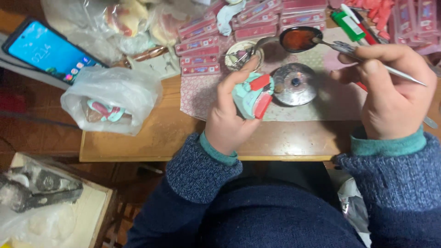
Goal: The person applies liquid from a small bottle onto a dental mold, then uses a metal tool to scrape and smooth the red material on the mold's surface. The person repeatedly dips the tool into a small container and continues refining the mold.
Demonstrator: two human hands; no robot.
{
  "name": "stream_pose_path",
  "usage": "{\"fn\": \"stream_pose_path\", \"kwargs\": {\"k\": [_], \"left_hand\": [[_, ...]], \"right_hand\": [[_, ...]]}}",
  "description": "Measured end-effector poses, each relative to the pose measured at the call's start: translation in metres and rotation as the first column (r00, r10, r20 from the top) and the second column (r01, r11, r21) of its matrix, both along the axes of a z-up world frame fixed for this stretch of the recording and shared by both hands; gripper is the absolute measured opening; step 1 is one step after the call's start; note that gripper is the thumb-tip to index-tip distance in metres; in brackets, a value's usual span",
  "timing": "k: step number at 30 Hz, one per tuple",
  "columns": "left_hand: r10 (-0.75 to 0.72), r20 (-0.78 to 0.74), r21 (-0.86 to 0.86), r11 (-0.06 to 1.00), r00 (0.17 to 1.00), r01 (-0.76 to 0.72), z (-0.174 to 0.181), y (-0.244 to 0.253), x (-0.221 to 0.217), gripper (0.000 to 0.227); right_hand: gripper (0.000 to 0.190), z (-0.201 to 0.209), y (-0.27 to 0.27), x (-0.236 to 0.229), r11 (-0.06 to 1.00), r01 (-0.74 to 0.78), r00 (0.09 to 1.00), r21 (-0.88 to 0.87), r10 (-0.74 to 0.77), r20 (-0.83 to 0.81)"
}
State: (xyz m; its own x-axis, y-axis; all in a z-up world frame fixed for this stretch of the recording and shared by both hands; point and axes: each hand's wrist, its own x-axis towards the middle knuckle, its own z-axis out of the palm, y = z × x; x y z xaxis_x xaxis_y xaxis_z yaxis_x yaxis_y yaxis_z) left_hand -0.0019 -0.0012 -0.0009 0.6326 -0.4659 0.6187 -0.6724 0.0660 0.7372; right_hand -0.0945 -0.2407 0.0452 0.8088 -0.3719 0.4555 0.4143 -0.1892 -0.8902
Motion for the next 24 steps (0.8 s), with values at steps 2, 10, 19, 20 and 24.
{"fn": "stream_pose_path", "kwargs": {"k": [2, 10, 19, 20, 24], "left_hand": [[-0.024, -0.053, -0.021, 1.000, 0.998, 0.023, -0.003, 0.000, -0.001, 0.067], [-0.023, -0.185, -0.072, 0.997, 0.982, 0.010, -0.005, 0.001, -0.003, 0.073], [-0.097, -0.269, -0.178, 0.983, 0.958, 0.049, -0.009, 0.000, -0.003, 0.074], [-0.093, -0.267, -0.179, 0.983, 0.959, 0.045, -0.009, 0.000, -0.002, 0.074], [-0.202, -0.254, -0.288, 0.949, 0.946, 0.125, -0.008, 0.001, -0.002, 0.074]], "right_hand": [[0.016, 0.003, -0.003, 0.003, 0.999, -0.008, 1.000, -0.032, 0.007, -0.018], [0.015, 0.003, 0.002, 0.005, 0.997, 0.033, 0.984, -0.071, -0.045, -0.174], [0.012, -0.024, -0.010, -0.011, 0.998, 0.065, 0.994, 0.017, -0.063, -0.092], [0.012, -0.028, -0.011, -0.013, 0.998, 0.061, 0.994, 0.016, -0.059, -0.090], [0.010, -0.027, -0.005, -0.020, 0.998, 0.015, 0.999, 0.061, -0.018, 0.050]]}}
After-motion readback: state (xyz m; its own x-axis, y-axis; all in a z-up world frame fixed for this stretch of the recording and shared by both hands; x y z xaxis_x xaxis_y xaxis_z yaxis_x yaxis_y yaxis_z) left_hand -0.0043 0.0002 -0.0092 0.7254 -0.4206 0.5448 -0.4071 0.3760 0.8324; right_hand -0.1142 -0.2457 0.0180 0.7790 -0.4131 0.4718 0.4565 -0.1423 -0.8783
